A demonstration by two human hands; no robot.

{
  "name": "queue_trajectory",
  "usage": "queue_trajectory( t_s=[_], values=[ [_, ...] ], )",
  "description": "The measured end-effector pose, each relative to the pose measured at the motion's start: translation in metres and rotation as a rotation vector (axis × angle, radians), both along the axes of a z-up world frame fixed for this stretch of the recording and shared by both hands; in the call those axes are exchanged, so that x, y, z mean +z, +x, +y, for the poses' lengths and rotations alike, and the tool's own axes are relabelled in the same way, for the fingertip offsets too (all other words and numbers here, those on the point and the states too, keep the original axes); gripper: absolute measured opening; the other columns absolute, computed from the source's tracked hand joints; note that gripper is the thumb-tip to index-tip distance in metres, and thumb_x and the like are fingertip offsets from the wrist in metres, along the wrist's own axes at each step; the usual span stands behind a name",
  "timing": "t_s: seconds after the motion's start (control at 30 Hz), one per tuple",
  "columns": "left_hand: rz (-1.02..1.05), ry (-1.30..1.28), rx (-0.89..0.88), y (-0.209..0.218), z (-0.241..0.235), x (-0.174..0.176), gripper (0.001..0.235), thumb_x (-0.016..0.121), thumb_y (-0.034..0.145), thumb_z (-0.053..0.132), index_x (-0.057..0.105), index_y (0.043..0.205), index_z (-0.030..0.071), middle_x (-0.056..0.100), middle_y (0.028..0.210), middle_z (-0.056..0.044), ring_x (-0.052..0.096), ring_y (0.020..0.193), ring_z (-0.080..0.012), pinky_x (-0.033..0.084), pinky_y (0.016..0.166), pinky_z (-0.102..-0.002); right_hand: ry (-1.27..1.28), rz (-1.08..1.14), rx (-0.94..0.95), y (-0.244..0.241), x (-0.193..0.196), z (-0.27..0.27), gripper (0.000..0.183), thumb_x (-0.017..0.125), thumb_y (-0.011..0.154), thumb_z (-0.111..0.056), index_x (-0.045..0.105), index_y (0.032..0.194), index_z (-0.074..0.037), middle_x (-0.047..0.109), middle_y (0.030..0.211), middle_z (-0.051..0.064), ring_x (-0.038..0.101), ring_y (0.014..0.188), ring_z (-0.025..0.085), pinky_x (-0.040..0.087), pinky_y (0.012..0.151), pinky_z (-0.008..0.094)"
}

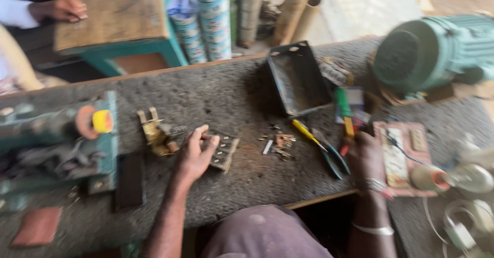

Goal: The person uses a yellow-handled screwdriver to tighten screws on a small metal electrical component, then switches to a green-handled screwdriver to continue the same task. The component is repeatedly turned and adjusted on the workbench throughout the clip.

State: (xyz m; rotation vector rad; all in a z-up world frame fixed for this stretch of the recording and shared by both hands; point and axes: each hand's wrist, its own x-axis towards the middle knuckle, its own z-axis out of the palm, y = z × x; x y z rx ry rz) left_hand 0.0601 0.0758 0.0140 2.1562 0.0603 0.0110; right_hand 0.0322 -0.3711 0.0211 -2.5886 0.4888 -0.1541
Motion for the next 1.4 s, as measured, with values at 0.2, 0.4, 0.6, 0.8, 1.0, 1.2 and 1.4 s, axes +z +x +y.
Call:
queue_trajectory(
  t_s=[0.2, 0.4, 0.6, 0.8, 1.0, 1.2, 1.4],
  values=[
    [-0.147, -0.264, -0.024, -0.031, -0.022, 0.082, 0.051, 0.058, 0.1, 0.043, 0.062, 0.137, 0.008, 0.072, 0.123, -0.014, 0.073, 0.105, -0.022, 0.065, 0.082, -0.035, 0.692, -0.176, 0.142, -0.034, 0.074, 0.033, 0.018, 0.057, 0.106, -0.012, 0.067, 0.116, -0.002, 0.065, 0.091, 0.001, 0.056, 0.079, 0.011, 0.047, 0.067, 0.027],
    [-0.243, -0.798, -0.369, -0.044, -0.072, 0.14, 0.063, 0.062, 0.104, 0.038, 0.034, 0.145, 0.0, 0.061, 0.142, -0.022, 0.07, 0.108, -0.025, 0.065, 0.093, -0.039, 0.723, 0.001, 0.818, -0.026, 0.125, 0.123, 0.022, 0.07, 0.087, -0.005, 0.068, 0.108, 0.001, 0.063, 0.09, 0.005, 0.066, 0.079, 0.013, 0.057, 0.064, 0.028],
    [-0.34, -0.868, -0.294, -0.039, -0.059, 0.133, 0.03, 0.06, 0.106, 0.03, 0.055, 0.115, 0.002, 0.073, 0.12, -0.019, 0.074, 0.115, -0.0269, 0.067, 0.097, -0.042, 0.366, -0.26, 0.8, -0.006, 0.154, 0.194, 0.016, 0.076, 0.085, -0.008, 0.075, 0.1, -0.003, 0.062, 0.069, 0.008, 0.059, 0.058, 0.019, 0.047, 0.054, 0.035],
    [-0.366, -0.757, 0.257, -0.048, 0.01, 0.177, 0.033, 0.043, 0.106, 0.03, 0.065, 0.117, 0.009, 0.075, 0.114, -0.015, 0.068, 0.102, -0.0245, 0.054, 0.095, -0.048, 0.167, -0.223, 0.618, -0.004, 0.129, 0.192, 0.026, 0.083, 0.079, -0.024, 0.072, 0.076, -0.001, 0.067, 0.063, 0.008, 0.061, 0.051, 0.019, 0.049, 0.051, 0.035],
    [-0.489, -1.423, 0.117, -0.052, 0.048, 0.149, 0.022, 0.069, 0.102, 0.023, 0.063, 0.12, 0.013, 0.071, 0.121, -0.011, 0.069, 0.115, -0.0238, 0.058, 0.1, -0.039, 0.52, -0.361, 0.61, -0.009, 0.15, 0.134, 0.019, 0.072, 0.087, -0.008, 0.073, 0.105, -0.002, 0.08, 0.091, 0.011, 0.078, 0.083, 0.017, 0.06, 0.071, 0.027],
    [-0.019, -1.752, 0.204, -0.051, -0.033, 0.091, 0.013, 0.069, 0.099, 0.017, 0.065, 0.104, 0.006, 0.072, 0.109, -0.02, 0.071, 0.105, -0.0338, 0.065, 0.077, -0.037, 1.336, -0.92, 0.708, -0.018, 0.146, 0.138, 0.019, 0.066, 0.112, -0.02, 0.057, 0.123, -0.007, 0.076, 0.101, 0.014, 0.078, 0.094, 0.022, 0.066, 0.087, 0.043],
    [0.0, -1.916, 0.184, -0.054, -0.046, 0.09, 0.008, 0.065, 0.099, 0.013, 0.064, 0.102, 0.006, 0.071, 0.109, -0.018, 0.07, 0.111, -0.0327, 0.066, 0.085, -0.038, 1.431, -1.079, 0.577, -0.018, 0.117, 0.135, 0.023, 0.062, 0.117, -0.023, 0.049, 0.13, -0.009, 0.071, 0.099, 0.013, 0.075, 0.095, 0.022, 0.066, 0.09, 0.051]
  ],
)
